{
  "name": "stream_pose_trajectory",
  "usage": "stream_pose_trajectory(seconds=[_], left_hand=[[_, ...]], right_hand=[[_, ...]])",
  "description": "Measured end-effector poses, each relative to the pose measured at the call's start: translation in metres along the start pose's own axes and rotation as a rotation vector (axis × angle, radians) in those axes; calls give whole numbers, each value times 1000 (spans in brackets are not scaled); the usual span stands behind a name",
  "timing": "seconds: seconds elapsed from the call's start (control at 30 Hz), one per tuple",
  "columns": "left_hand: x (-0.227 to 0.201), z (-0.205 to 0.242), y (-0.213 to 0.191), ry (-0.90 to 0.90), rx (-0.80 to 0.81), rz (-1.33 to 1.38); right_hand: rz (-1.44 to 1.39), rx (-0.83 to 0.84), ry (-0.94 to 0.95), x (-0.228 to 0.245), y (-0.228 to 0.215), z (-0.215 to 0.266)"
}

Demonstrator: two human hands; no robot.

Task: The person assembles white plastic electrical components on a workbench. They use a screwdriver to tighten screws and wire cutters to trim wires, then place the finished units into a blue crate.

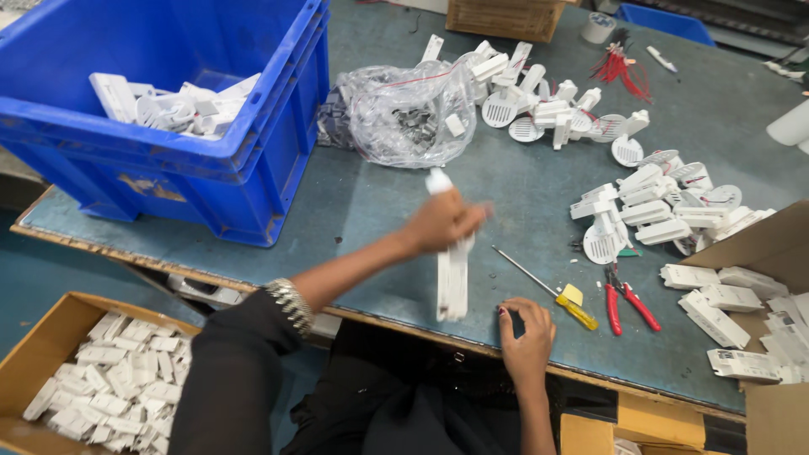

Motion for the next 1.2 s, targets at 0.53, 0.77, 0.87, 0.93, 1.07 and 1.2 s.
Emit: stream_pose_trajectory(seconds=[0.53,0.77,0.87,0.93,1.07,1.2], left_hand=[[146,-56,-152,-777,-11,-675],[130,-54,-176,-720,-75,-688],[111,-50,-173,-587,-109,-689],[78,-39,-178,-471,-122,-683],[-21,-12,-197,-154,-64,-586],[-97,37,-158,95,175,-329]], right_hand=[[-45,-27,34,24,-16,-4],[-278,-325,49,-32,-77,10],[232,-571,192,-102,-148,24],[621,-468,354,-159,-181,22],[1082,-300,226,-244,-205,9],[1083,52,319,-302,-214,-11]])
Point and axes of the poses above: each hand's wrist, its own z-axis away from the middle knuckle, its own y-axis out of the palm, x = y × z, the point moved 7 cm from there along -z, towards the middle knuckle, and after that the axes turned 9 degrees about x, right-handed, at the moved point
